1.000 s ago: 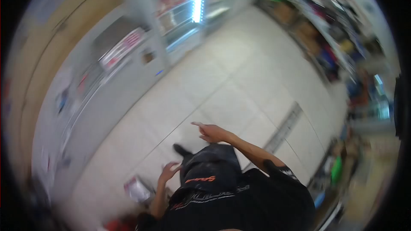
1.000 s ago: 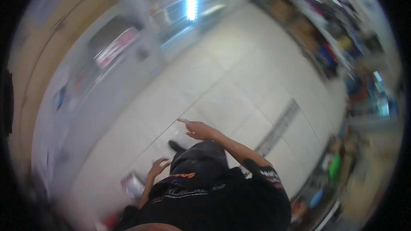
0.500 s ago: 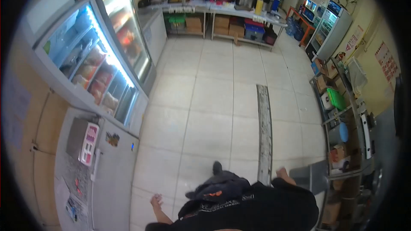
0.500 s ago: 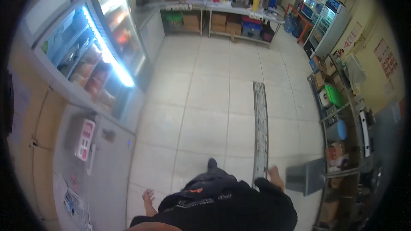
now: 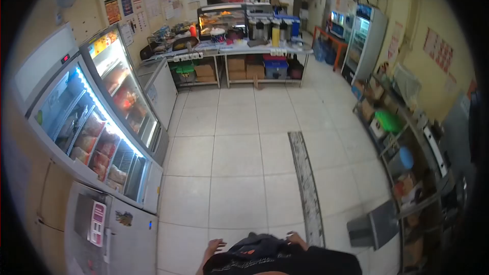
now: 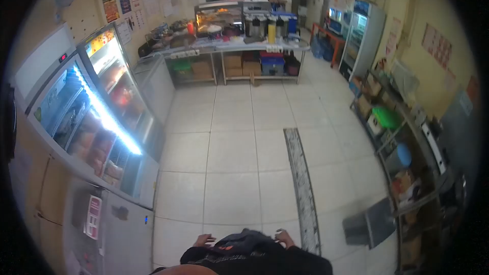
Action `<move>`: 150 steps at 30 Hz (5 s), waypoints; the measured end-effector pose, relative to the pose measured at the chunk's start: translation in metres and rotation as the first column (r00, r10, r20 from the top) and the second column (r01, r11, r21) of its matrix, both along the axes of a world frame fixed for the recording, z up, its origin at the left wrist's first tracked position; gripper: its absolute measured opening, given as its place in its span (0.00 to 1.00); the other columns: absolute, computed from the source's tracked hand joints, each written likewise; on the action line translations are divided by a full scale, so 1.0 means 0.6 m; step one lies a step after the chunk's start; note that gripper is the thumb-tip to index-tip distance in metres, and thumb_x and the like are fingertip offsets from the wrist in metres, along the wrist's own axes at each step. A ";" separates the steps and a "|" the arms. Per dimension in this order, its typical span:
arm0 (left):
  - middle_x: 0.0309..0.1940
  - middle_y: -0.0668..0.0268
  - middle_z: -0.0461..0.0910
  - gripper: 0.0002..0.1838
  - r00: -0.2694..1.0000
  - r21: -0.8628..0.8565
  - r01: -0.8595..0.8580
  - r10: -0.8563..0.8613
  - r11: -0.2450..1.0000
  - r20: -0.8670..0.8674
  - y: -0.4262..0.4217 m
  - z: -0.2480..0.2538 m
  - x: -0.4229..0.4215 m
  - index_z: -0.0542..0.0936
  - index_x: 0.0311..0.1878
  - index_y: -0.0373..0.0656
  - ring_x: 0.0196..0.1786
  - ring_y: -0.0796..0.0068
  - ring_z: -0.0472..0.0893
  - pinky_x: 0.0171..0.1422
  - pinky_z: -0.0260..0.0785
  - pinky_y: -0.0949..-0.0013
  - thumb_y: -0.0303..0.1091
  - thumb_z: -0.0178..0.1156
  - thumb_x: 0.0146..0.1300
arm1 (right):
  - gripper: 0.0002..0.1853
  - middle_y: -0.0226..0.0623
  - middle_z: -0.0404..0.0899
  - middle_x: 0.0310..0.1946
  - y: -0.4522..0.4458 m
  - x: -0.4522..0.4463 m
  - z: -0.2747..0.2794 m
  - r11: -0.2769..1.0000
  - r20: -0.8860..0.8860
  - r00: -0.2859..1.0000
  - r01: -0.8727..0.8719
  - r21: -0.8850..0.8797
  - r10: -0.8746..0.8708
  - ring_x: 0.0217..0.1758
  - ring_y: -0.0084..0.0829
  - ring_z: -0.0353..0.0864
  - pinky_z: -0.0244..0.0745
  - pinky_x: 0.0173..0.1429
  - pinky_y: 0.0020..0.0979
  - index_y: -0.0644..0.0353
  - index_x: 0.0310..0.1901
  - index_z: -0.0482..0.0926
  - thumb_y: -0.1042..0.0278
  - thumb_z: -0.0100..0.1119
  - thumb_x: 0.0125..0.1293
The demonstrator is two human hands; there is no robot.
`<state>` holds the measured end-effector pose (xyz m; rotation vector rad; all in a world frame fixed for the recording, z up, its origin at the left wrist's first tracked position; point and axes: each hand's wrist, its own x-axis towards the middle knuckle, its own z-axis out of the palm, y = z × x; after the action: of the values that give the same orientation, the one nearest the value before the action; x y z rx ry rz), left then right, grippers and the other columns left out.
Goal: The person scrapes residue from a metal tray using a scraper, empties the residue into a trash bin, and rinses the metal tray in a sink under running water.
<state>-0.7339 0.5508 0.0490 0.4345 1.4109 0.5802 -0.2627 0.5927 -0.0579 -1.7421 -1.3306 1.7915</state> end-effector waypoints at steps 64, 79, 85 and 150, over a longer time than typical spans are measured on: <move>0.29 0.64 0.76 0.15 -0.289 0.484 -0.874 0.853 -0.049 -0.435 -1.345 -0.019 -0.551 0.75 0.35 0.41 0.36 0.70 0.76 0.38 0.67 0.66 0.45 0.51 0.58 | 0.13 0.36 0.76 0.29 -0.457 -1.365 0.046 0.168 -0.034 0.186 -0.940 -0.298 0.982 0.32 0.29 0.76 0.71 0.33 0.28 0.63 0.41 0.71 0.67 0.51 0.55; 0.26 0.65 0.72 0.18 -0.477 0.503 0.070 0.414 -0.862 0.776 -2.011 0.480 -0.443 0.75 0.41 0.45 0.29 0.71 0.69 0.29 0.60 0.72 0.49 0.55 0.56 | 0.11 0.36 0.76 0.29 -1.442 -1.770 0.225 -0.735 0.266 -0.801 -0.598 -0.319 0.537 0.25 0.27 0.76 0.72 0.24 0.27 0.59 0.44 0.71 0.67 0.51 0.61; 0.28 0.57 0.80 0.18 -0.539 0.341 -0.841 0.590 -0.421 -0.601 -2.188 0.083 -0.363 0.78 0.36 0.37 0.36 0.59 0.79 0.43 0.70 0.60 0.45 0.53 0.56 | 0.15 0.33 0.75 0.22 -1.856 -1.748 0.217 -0.779 0.128 -0.781 -0.622 -0.081 0.611 0.24 0.24 0.75 0.70 0.24 0.24 0.64 0.44 0.71 0.66 0.56 0.58; 0.20 0.65 0.75 0.07 -0.390 0.291 -0.439 -0.111 -0.850 -0.914 -5.092 -0.090 0.495 0.75 0.24 0.44 0.27 0.73 0.77 0.28 0.70 0.67 0.36 0.52 0.51 | 0.05 0.30 0.71 0.22 -5.828 -1.053 0.235 -0.633 -0.400 -0.879 -0.468 0.617 0.259 0.21 0.18 0.69 0.67 0.24 0.21 0.61 0.31 0.72 0.73 0.47 0.62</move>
<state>-0.4369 -2.5044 -0.0053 -2.8619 1.9365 0.6844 -0.8944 -2.9040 0.0828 -1.2568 1.2257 -1.3899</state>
